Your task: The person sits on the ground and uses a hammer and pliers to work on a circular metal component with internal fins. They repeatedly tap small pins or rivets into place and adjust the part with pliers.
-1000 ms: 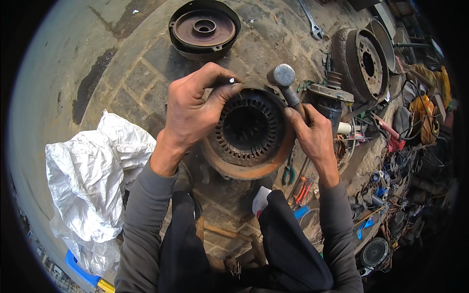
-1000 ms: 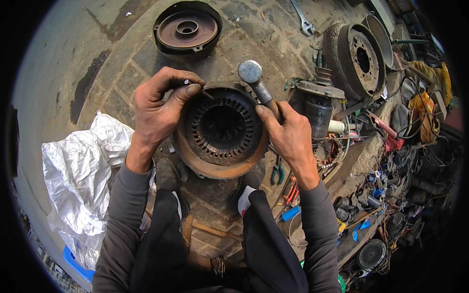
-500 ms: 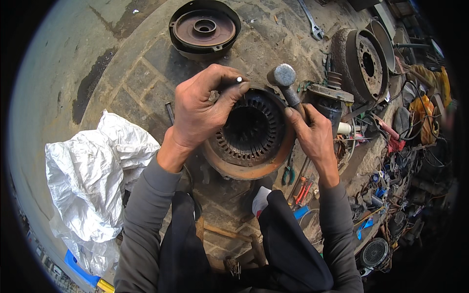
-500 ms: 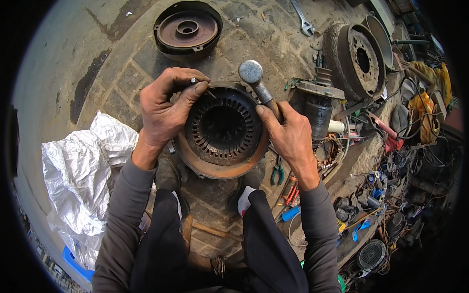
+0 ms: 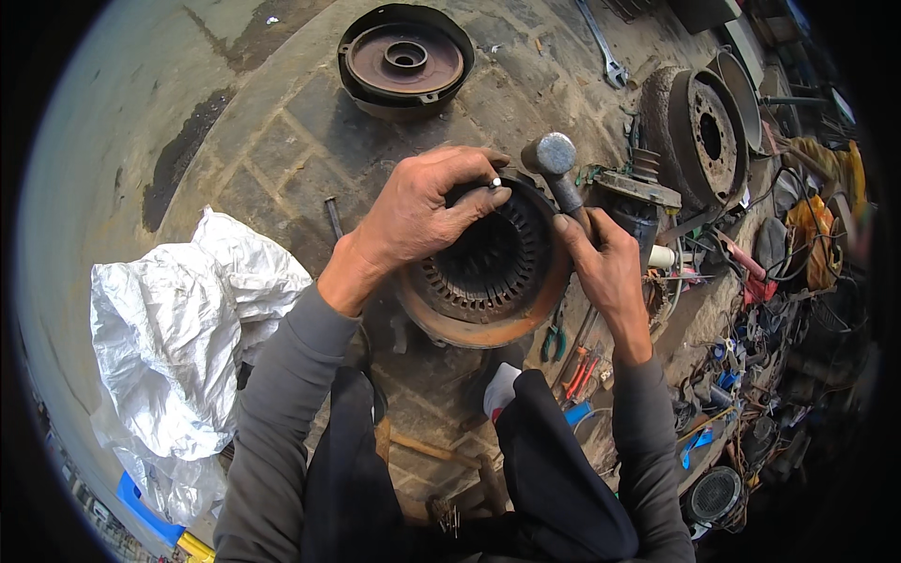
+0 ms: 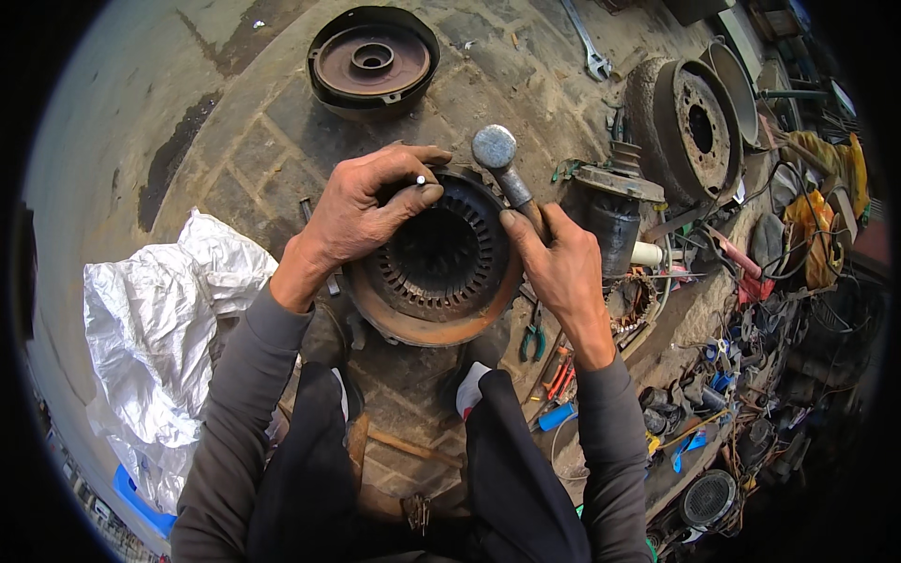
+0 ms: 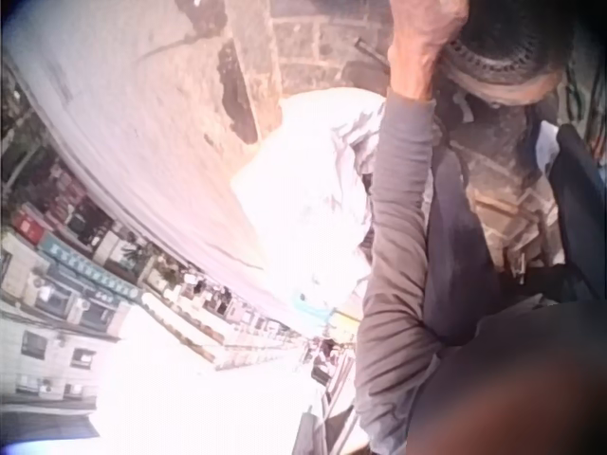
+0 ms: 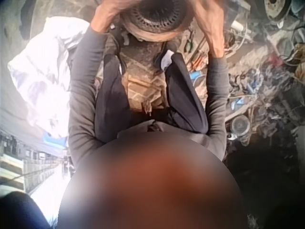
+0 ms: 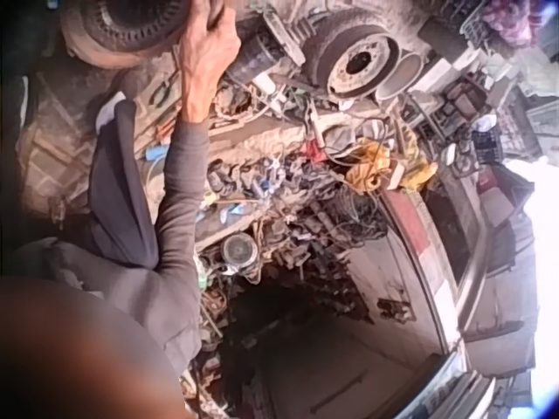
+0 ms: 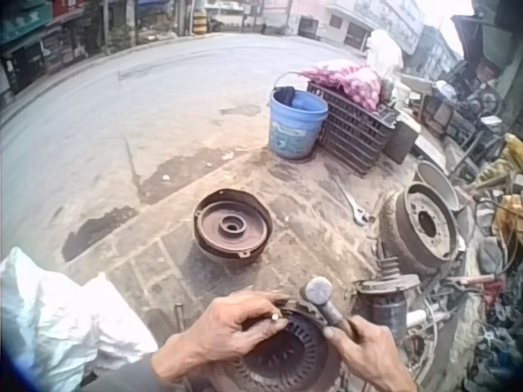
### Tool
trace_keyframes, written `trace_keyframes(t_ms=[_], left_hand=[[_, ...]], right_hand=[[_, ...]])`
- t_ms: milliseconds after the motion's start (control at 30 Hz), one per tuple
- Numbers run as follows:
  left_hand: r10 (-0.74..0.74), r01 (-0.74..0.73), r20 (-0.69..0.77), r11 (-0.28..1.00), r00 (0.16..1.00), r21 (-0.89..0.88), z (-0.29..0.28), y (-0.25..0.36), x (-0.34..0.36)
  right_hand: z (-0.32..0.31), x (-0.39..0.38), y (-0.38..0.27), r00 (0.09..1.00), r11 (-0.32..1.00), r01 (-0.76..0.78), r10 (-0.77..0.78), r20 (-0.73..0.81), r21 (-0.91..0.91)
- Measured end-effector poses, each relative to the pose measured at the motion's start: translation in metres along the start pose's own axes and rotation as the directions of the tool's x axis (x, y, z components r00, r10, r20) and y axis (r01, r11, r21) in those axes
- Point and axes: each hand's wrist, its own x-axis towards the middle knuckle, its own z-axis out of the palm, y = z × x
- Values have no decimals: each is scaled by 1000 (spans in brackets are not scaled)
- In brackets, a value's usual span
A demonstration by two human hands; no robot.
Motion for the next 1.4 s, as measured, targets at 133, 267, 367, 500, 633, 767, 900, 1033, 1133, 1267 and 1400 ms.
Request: trace_keyframes(t_ms=[133,267,367,500,633,767,900,1033,1133,1267,1400], left_hand=[[177,-178,22,984,984,14,0,-3,-6],[227,-227,-37,974,973,16,1,-4,-8],[271,-266,-30,958,962,112,1,-4,-6],[158,-155,-17,983,987,98,0,-4,-7],[144,-143,-6,985,990,95,-2,-7,-9],[193,-190,-19,975,981,117,-1,-9,-10],[217,-213,-9,963,976,163,2,-7,-10],[212,-205,-3,950,977,236,6,-5,-8],[193,-179,-23,942,981,284,7,-3,-7],[117,-113,-1,963,993,243,6,-2,-8],[166,-152,-28,951,986,269,6,0,-10]], right_hand=[[0,0,-2,1000,1000,-13,13,7,-9],[0,-1,-4,1000,1000,4,-4,-6,22],[0,0,-2,1000,1000,-5,5,-2,-11],[0,-1,3,1000,1000,4,-4,6,-12],[0,-1,2,1000,1000,11,-11,3,4],[-1,0,-2,1000,999,-23,24,15,-40],[-3,-2,3,1000,1000,-12,13,14,-15],[2,-1,13,1000,1000,-7,7,16,-9],[-2,-1,3,1000,1000,-1,1,2,6],[-28,-24,-43,1000,1000,24,-24,-16,4],[-58,-70,-84,953,939,301,-296,-54,165]])
